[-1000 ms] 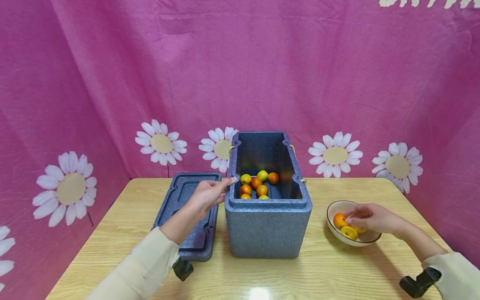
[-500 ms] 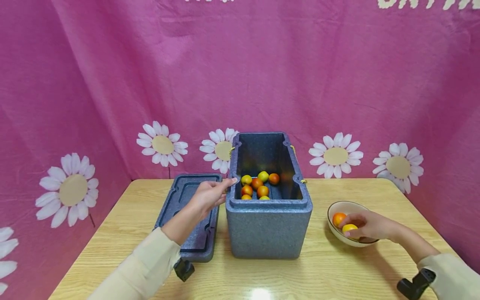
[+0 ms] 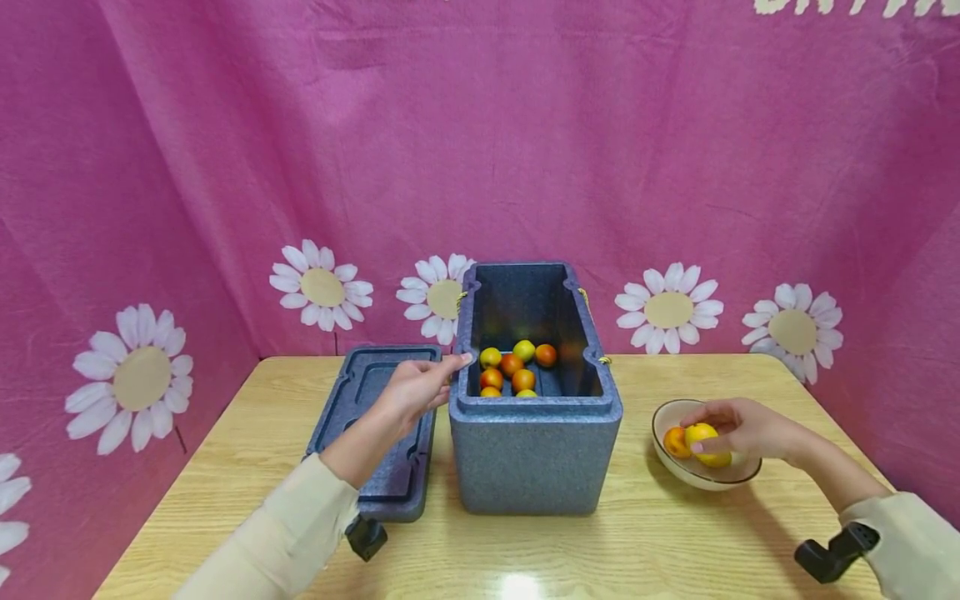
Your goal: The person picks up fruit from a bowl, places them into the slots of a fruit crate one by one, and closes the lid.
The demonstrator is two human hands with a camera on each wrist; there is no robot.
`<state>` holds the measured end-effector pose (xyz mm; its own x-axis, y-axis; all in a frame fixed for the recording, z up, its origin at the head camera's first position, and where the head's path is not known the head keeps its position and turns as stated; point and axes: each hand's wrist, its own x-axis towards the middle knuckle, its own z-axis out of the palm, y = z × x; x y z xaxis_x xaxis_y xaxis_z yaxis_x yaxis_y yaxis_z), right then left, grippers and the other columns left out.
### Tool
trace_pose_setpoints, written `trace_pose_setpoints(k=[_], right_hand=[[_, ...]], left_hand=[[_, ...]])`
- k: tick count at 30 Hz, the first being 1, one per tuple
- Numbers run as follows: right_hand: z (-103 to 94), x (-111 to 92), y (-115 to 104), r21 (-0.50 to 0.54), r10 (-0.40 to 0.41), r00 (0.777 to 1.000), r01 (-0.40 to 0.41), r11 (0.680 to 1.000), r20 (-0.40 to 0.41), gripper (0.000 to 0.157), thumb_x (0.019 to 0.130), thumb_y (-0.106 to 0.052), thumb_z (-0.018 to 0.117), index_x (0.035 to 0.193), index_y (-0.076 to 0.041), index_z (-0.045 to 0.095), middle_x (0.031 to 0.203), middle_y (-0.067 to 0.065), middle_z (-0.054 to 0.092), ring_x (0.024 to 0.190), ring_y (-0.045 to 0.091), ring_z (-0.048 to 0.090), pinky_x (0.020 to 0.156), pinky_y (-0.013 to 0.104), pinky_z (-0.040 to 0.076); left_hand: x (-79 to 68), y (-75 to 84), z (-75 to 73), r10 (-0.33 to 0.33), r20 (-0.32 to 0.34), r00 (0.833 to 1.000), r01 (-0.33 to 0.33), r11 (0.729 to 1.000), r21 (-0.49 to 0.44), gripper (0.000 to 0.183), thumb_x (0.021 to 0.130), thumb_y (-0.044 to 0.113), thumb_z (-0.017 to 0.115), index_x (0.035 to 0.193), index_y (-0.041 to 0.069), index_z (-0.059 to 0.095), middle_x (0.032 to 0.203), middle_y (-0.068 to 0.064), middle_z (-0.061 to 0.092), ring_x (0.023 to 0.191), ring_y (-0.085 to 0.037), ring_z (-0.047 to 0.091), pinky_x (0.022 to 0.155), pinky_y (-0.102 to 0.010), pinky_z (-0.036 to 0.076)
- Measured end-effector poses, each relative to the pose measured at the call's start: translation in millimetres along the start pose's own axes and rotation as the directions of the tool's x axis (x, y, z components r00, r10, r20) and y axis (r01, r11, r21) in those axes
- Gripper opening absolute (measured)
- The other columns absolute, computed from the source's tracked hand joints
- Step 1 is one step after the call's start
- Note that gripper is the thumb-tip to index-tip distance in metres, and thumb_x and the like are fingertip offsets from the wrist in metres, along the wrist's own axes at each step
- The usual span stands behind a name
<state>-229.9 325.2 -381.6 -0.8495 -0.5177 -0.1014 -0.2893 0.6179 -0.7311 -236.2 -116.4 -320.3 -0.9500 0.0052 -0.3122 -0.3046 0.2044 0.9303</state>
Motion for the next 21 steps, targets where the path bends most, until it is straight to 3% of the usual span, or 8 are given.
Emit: trace_pose_setpoints(k=[7, 21], right_hand=[[-4.4, 6, -10, 0.012, 0.073, 0.997, -0.072, 0.997, -0.030, 0.048, 0.089, -0.020, 0.071, 0.125, 0.010, 0.057, 0.116, 0.023, 0.069, 0.089, -0.009, 0.060, 0.080, 0.012, 0.051], [-15.6, 25, -35, -0.030, 0.112, 0.990, -0.115, 0.993, -0.086, 0.046, 0.091, -0.024, 0.069, 0.126, 0.002, 0.058, 0.121, 0.019, 0.068, 0.098, -0.002, 0.060, 0.083, 0.015, 0.051]], left_hand=[[-0.6, -1.0, 0.3, 0.003, -0.001, 1.000, -0.003, 1.000, -0.003, 0.073, 0.089, 0.044, 0.068, 0.140, -0.004, 0.045, 0.150, -0.015, 0.046, 0.137, -0.031, 0.051, 0.113, -0.039, 0.044], [-0.8, -0.5, -0.3, 0.011, 0.001, 1.000, -0.011, 1.000, -0.003, 0.074, 0.090, 0.043, 0.067, 0.142, -0.004, 0.043, 0.151, -0.016, 0.045, 0.137, -0.031, 0.050, 0.112, -0.039, 0.045]])
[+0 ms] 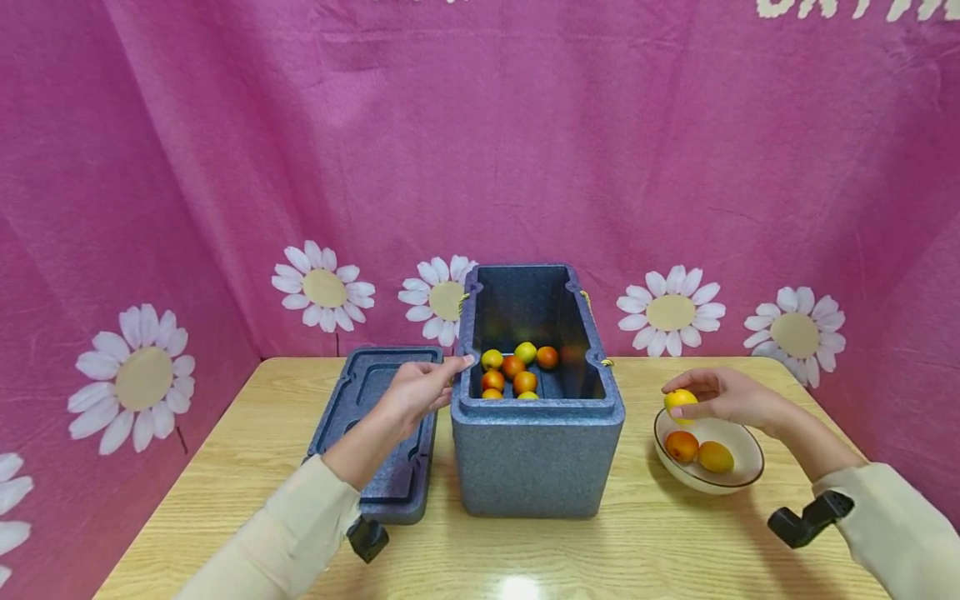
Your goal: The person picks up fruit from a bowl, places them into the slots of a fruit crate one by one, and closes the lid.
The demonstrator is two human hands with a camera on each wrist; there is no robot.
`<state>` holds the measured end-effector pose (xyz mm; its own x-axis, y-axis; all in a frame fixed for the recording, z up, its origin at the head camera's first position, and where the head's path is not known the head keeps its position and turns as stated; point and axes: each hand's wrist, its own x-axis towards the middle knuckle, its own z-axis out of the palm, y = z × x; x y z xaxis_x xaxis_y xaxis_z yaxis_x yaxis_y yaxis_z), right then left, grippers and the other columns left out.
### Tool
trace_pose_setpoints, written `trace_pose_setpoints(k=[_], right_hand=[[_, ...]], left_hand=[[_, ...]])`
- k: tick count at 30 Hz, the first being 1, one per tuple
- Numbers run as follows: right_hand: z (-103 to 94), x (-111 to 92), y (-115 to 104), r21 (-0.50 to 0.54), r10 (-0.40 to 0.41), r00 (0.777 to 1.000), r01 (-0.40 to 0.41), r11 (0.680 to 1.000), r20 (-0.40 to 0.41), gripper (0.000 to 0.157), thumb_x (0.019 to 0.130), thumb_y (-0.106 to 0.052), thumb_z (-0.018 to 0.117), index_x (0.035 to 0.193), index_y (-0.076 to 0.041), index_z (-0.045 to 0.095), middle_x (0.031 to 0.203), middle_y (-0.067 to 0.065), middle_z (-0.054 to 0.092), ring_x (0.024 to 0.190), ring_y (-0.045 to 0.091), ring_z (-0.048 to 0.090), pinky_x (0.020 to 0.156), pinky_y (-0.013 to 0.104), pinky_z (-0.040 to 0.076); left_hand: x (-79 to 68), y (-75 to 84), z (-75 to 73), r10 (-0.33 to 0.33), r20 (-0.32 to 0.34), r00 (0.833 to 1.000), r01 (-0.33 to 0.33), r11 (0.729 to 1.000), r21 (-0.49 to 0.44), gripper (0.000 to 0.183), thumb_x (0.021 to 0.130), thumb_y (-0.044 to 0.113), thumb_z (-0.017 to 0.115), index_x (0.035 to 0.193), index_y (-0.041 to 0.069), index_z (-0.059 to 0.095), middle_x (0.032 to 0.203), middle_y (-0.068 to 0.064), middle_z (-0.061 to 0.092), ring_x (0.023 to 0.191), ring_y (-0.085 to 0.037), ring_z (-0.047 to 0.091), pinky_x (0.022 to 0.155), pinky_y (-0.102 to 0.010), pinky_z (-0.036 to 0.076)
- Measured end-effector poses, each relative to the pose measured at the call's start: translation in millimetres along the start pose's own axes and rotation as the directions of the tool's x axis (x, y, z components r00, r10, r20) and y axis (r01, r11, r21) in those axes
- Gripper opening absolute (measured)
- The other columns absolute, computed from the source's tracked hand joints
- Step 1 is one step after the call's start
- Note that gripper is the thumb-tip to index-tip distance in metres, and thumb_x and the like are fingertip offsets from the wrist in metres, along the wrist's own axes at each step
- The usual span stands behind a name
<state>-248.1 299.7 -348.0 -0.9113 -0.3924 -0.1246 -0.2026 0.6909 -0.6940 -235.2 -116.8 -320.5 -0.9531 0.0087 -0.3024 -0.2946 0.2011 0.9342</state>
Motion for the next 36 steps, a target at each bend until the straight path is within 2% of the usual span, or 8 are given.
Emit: trace_pose_setpoints(k=[4, 17, 23, 29, 33, 36], right_hand=[[-4.9, 4, -8, 0.012, 0.001, 1.000, -0.001, 1.000, 0.005, 0.047, 0.090, -0.025, 0.069, 0.127, 0.002, 0.058, 0.121, 0.018, 0.068, 0.099, 0.001, 0.061, 0.084, 0.016, 0.052], [-17.2, 21, -39, 0.036, -0.050, 0.999, 0.051, 0.998, -0.020, 0.045, 0.089, -0.019, 0.071, 0.127, 0.002, 0.058, 0.118, 0.015, 0.069, 0.093, -0.004, 0.062, 0.083, 0.016, 0.054], [-22.4, 27, -52, 0.047, -0.079, 0.997, 0.080, 0.996, -0.025, 0.042, 0.088, -0.017, 0.072, 0.124, 0.001, 0.059, 0.108, 0.002, 0.072, 0.089, -0.001, 0.063, 0.081, 0.018, 0.054], [-27.7, 34, -64, 0.103, -0.098, 0.995, 0.098, 0.990, -0.007, 0.043, 0.088, -0.012, 0.072, 0.124, 0.006, 0.058, 0.095, -0.010, 0.070, 0.085, 0.004, 0.065, 0.080, 0.018, 0.055], [-31.1, 38, -72, 0.129, -0.161, 0.987, 0.163, 0.978, -0.026, 0.033, 0.085, -0.005, 0.072, 0.118, -0.002, 0.065, 0.091, -0.012, 0.068, 0.081, 0.005, 0.065, 0.076, 0.018, 0.056], [-33.9, 40, -79, 0.095, -0.157, 0.987, 0.160, 0.983, -0.039, 0.033, 0.086, -0.007, 0.072, 0.118, -0.005, 0.066, 0.097, -0.006, 0.070, 0.082, 0.005, 0.064, 0.075, 0.019, 0.056]], left_hand=[[0.7, 0.3, 0.1, -0.002, -0.001, 1.000, 0.002, 1.000, -0.006, 0.074, 0.090, 0.043, 0.067, 0.141, -0.004, 0.044, 0.151, -0.016, 0.046, 0.136, -0.031, 0.051, 0.112, -0.039, 0.045], [0.3, 0.2, 0.5, 0.001, -0.002, 1.000, -0.001, 1.000, 0.002, 0.073, 0.090, 0.043, 0.067, 0.141, -0.005, 0.045, 0.150, -0.016, 0.046, 0.136, -0.032, 0.051, 0.112, -0.040, 0.045], [1.4, -0.4, 0.5, -0.005, 0.000, 1.000, 0.005, 1.000, -0.002, 0.073, 0.090, 0.043, 0.067, 0.140, -0.004, 0.045, 0.151, -0.016, 0.046, 0.136, -0.032, 0.051, 0.113, -0.040, 0.044], [2.2, -0.8, 0.2, -0.016, 0.002, 1.000, 0.016, 1.000, -0.003, 0.073, 0.090, 0.043, 0.067, 0.141, -0.004, 0.044, 0.151, -0.016, 0.045, 0.137, -0.032, 0.050, 0.113, -0.040, 0.043], [2.1, -0.4, -0.1, -0.020, 0.004, 1.000, 0.020, 1.000, 0.004, 0.074, 0.090, 0.043, 0.067, 0.141, -0.004, 0.044, 0.152, -0.016, 0.044, 0.138, -0.032, 0.049, 0.114, -0.040, 0.043], [2.1, 0.2, -0.4, -0.022, 0.008, 1.000, 0.022, 1.000, 0.007, 0.073, 0.090, 0.043, 0.067, 0.142, -0.003, 0.044, 0.152, -0.016, 0.043, 0.138, -0.032, 0.049, 0.114, -0.041, 0.042]])
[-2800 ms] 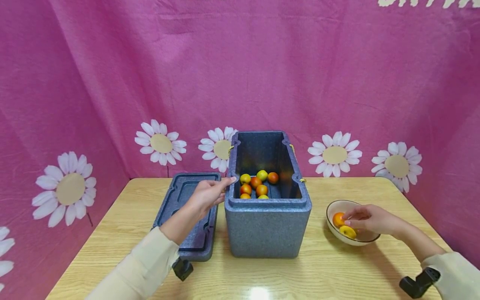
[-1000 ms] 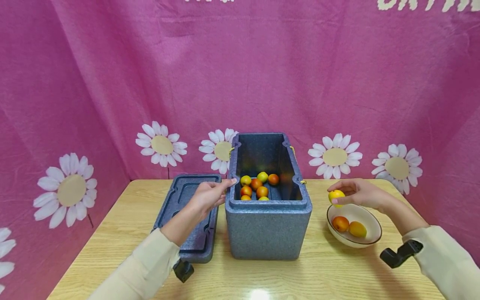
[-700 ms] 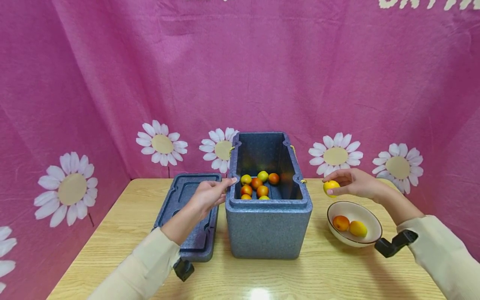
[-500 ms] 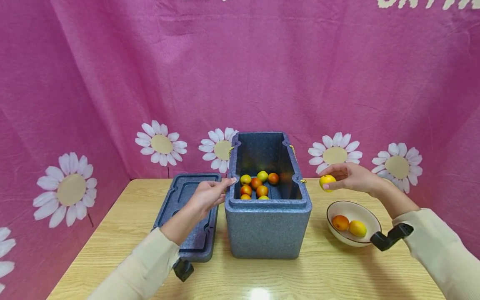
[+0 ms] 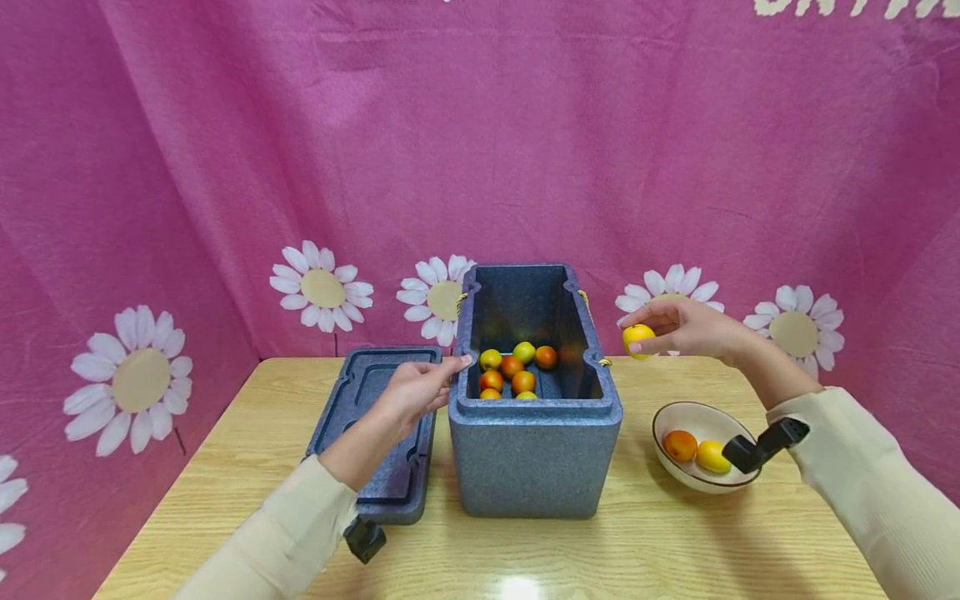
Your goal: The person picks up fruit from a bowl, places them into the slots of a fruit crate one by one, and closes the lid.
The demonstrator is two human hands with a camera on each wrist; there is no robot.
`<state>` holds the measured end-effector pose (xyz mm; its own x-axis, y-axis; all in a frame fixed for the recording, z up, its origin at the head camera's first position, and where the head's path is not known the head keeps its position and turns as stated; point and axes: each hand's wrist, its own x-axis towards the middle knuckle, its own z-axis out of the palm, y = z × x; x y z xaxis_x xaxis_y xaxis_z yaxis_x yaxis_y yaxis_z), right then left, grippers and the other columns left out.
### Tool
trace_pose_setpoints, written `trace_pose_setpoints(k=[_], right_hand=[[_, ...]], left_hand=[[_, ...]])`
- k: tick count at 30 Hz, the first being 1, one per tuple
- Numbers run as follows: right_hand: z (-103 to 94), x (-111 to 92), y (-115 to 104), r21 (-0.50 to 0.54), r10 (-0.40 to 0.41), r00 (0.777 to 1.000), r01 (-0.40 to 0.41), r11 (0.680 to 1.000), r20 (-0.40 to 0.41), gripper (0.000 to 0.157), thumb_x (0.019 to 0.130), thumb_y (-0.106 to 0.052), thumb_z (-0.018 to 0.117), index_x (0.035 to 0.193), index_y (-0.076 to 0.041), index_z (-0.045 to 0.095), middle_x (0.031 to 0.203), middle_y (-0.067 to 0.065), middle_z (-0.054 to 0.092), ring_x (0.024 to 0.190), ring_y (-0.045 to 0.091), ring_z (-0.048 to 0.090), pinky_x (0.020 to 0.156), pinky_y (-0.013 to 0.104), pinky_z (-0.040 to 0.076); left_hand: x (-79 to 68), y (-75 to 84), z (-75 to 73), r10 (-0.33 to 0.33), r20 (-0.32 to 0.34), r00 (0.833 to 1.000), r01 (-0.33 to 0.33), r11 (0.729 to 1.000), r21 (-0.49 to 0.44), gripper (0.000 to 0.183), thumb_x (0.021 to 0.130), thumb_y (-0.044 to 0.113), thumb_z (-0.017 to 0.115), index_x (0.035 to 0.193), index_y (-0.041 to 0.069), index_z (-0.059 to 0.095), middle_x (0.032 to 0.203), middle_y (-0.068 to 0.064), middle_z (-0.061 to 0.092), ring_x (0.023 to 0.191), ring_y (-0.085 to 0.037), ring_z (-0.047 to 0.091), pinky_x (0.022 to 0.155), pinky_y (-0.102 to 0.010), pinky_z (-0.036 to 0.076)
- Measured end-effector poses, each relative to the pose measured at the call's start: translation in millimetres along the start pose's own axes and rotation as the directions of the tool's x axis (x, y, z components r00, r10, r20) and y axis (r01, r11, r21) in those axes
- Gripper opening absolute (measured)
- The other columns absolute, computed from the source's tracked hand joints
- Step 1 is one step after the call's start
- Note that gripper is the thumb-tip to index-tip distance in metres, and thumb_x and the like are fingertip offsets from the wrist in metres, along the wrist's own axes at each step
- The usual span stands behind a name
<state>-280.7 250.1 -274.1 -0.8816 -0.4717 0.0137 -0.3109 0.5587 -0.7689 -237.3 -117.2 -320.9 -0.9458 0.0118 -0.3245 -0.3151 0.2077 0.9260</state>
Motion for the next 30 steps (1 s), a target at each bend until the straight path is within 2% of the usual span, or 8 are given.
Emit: trace_pose_setpoints(k=[4, 6, 11, 18, 25, 30], right_hand=[[-3.4, 5, -10, -0.070, 0.054, 0.999, -0.054, 0.996, -0.009, 0.042, 0.089, -0.015, 0.071, 0.126, 0.001, 0.059, 0.107, 0.003, 0.070, 0.089, 0.007, 0.063, 0.080, 0.022, 0.055], [-4.8, 7, -15, -0.080, 0.061, 0.998, -0.062, 0.995, -0.012, 0.043, 0.089, -0.016, 0.070, 0.127, 0.001, 0.058, 0.106, 0.002, 0.070, 0.091, 0.007, 0.064, 0.082, 0.020, 0.055], [-6.4, 16, -26, -0.082, 0.041, 0.999, -0.042, 0.996, -0.016, 0.042, 0.089, -0.016, 0.070, 0.126, 0.001, 0.059, 0.102, -0.001, 0.071, 0.088, 0.008, 0.065, 0.081, 0.020, 0.056], [-5.6, 26, -38, -0.123, 0.045, 0.999, -0.046, 0.991, -0.015, 0.043, 0.090, -0.021, 0.069, 0.128, -0.003, 0.059, 0.119, 0.014, 0.069, 0.098, 0.019, 0.065, 0.085, 0.024, 0.056], [-5.6, 41, -53, -0.123, 0.041, 0.999, -0.040, 0.992, 0.010, 0.043, 0.091, -0.022, 0.069, 0.128, -0.002, 0.059, 0.112, 0.009, 0.072, 0.095, 0.016, 0.068, 0.086, 0.027, 0.056], [-6.6, 51, -67, -0.157, 0.034, 0.999, -0.032, 0.987, 0.010, 0.040, 0.091, -0.025, 0.069, 0.125, -0.004, 0.062, 0.112, 0.010, 0.073, 0.100, 0.020, 0.067, 0.093, 0.038, 0.056]], left_hand=[[0.2, 1.4, -0.2, 0.000, 0.000, 1.000, 0.000, 1.000, -0.001, 0.073, 0.090, 0.043, 0.067, 0.142, -0.003, 0.044, 0.152, -0.015, 0.043, 0.139, -0.032, 0.048, 0.115, -0.041, 0.042], [0.4, 2.0, -0.3, 0.000, -0.001, 1.000, 0.000, 1.000, 0.001, 0.074, 0.090, 0.043, 0.067, 0.142, -0.003, 0.044, 0.152, -0.016, 0.044, 0.138, -0.032, 0.049, 0.115, -0.041, 0.042], [1.3, 3.1, -0.7, -0.003, -0.003, 1.000, 0.003, 1.000, 0.011, 0.074, 0.090, 0.044, 0.067, 0.142, -0.003, 0.044, 0.153, -0.016, 0.043, 0.138, -0.031, 0.049, 0.115, -0.042, 0.041], [1.9, 1.2, -0.5, -0.030, -0.014, 0.999, 0.030, 0.999, 0.025, 0.076, 0.089, 0.047, 0.068, 0.142, -0.002, 0.043, 0.153, -0.016, 0.044, 0.136, -0.031, 0.052, 0.116, -0.042, 0.040], [1.9, 0.2, -0.3, -0.021, -0.011, 1.000, 0.021, 1.000, 0.014, 0.076, 0.089, 0.046, 0.067, 0.141, -0.003, 0.043, 0.152, -0.016, 0.044, 0.136, -0.031, 0.051, 0.115, -0.041, 0.042], [2.5, 0.3, -0.5, -0.011, -0.011, 1.000, 0.011, 1.000, 0.013, 0.076, 0.089, 0.046, 0.067, 0.141, -0.004, 0.043, 0.151, -0.017, 0.044, 0.136, -0.031, 0.051, 0.114, -0.041, 0.043]])
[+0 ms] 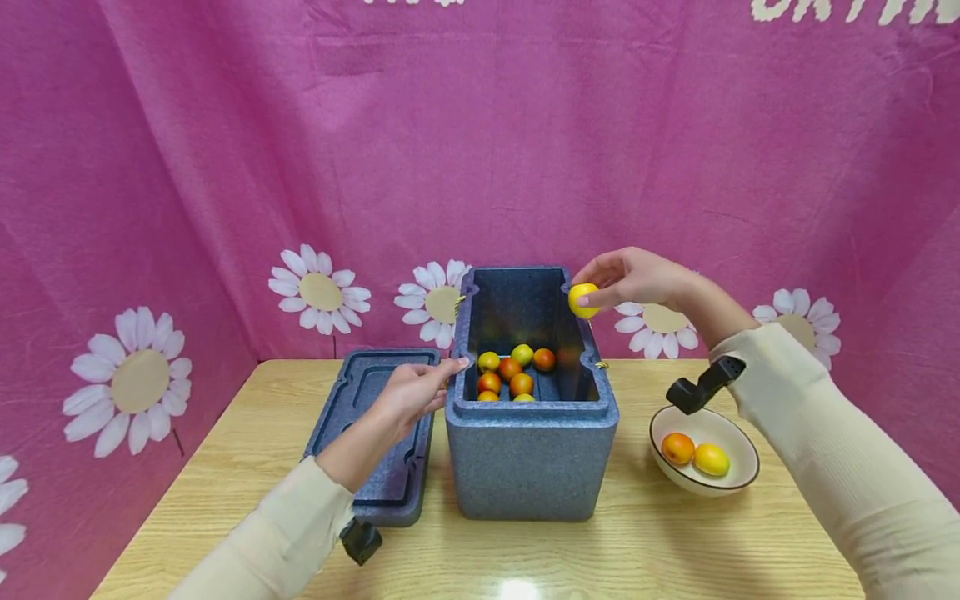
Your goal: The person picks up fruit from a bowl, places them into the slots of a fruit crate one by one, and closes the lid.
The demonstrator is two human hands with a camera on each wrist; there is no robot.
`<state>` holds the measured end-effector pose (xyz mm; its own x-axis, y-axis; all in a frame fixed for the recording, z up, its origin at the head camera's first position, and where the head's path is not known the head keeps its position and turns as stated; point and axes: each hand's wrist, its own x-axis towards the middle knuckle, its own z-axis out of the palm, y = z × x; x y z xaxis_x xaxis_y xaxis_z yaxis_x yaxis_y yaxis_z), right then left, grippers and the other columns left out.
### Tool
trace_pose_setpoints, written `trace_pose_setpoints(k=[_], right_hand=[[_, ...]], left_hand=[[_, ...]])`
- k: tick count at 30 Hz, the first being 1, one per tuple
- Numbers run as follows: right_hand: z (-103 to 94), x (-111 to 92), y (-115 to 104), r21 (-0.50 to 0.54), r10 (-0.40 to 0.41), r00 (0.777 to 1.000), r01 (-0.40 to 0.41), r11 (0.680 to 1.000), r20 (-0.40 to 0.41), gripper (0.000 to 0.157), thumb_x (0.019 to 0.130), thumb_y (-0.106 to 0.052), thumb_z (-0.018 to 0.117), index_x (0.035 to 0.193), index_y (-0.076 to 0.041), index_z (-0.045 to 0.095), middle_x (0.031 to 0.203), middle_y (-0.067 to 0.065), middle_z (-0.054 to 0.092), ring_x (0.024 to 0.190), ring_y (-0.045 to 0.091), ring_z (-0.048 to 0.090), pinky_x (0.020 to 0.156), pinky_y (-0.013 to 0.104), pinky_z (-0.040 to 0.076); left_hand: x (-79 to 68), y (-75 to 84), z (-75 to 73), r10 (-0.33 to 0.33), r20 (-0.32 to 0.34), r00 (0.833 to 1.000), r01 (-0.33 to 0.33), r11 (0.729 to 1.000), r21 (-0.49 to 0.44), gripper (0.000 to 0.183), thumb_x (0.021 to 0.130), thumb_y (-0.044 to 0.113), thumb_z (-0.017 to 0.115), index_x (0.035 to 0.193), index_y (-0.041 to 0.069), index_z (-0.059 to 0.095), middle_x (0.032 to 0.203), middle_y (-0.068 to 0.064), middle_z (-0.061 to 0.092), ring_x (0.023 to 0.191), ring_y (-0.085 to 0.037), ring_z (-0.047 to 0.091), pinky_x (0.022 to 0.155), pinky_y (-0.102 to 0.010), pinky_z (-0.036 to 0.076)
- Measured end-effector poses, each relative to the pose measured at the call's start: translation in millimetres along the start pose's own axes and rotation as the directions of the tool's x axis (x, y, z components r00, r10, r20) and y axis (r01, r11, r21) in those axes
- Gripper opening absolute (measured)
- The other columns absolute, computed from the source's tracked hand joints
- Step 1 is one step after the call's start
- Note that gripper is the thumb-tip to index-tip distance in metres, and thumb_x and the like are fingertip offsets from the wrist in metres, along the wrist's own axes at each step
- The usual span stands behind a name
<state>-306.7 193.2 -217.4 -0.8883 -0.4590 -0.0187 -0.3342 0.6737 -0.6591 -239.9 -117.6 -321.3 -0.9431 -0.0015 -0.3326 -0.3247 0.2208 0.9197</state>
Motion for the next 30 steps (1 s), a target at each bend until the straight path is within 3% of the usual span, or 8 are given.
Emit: trace_pose_setpoints(k=[3, 9, 17, 30], right_hand=[[-0.4, 4, -7, 0.003, -0.002, 1.000, 0.002, 1.000, -0.004, 0.039, 0.091, -0.025, 0.068, 0.125, -0.005, 0.062, 0.113, 0.011, 0.072, 0.100, 0.020, 0.066, 0.095, 0.042, 0.056], [2.1, 15, -20, 0.016, 0.006, 1.000, -0.006, 1.000, -0.006, 0.038, 0.091, -0.025, 0.069, 0.123, -0.005, 0.063, 0.117, 0.014, 0.070, 0.099, 0.023, 0.064, 0.091, 0.035, 0.058], [6.9, 34, -30, 0.034, 0.016, 1.000, -0.016, 0.999, 0.003, 0.039, 0.092, -0.027, 0.067, 0.124, -0.006, 0.063, 0.121, 0.016, 0.069, 0.105, 0.026, 0.065, 0.102, 0.048, 0.053], [26.0, 59, -34, 0.077, 0.036, 0.999, -0.038, 0.996, 0.024, 0.040, 0.092, -0.023, 0.067, 0.125, 0.000, 0.062, 0.122, 0.020, 0.066, 0.101, 0.024, 0.064, 0.100, 0.042, 0.055]], left_hand=[[-0.2, -0.3, 0.7, 0.001, 0.000, 1.000, -0.001, 1.000, 0.006, 0.076, 0.089, 0.046, 0.067, 0.141, -0.004, 0.043, 0.151, -0.017, 0.044, 0.135, -0.031, 0.051, 0.114, -0.041, 0.043], [-1.1, 0.0, 1.5, -0.005, 0.003, 1.000, 0.005, 1.000, 0.020, 0.077, 0.089, 0.047, 0.067, 0.142, -0.003, 0.043, 0.151, -0.017, 0.044, 0.136, -0.031, 0.052, 0.115, -0.042, 0.041], [-3.1, 3.7, 0.3, -0.008, -0.007, 1.000, 0.008, 0.999, 0.032, 0.076, 0.089, 0.047, 0.066, 0.142, -0.003, 0.043, 0.150, -0.018, 0.046, 0.135, -0.031, 0.053, 0.115, -0.042, 0.041], [-1.2, 0.2, -0.1, -0.003, -0.004, 1.000, 0.003, 1.000, 0.027, 0.077, 0.089, 0.048, 0.067, 0.142, -0.003, 0.043, 0.149, -0.017, 0.047, 0.134, -0.030, 0.053, 0.113, -0.040, 0.043]])
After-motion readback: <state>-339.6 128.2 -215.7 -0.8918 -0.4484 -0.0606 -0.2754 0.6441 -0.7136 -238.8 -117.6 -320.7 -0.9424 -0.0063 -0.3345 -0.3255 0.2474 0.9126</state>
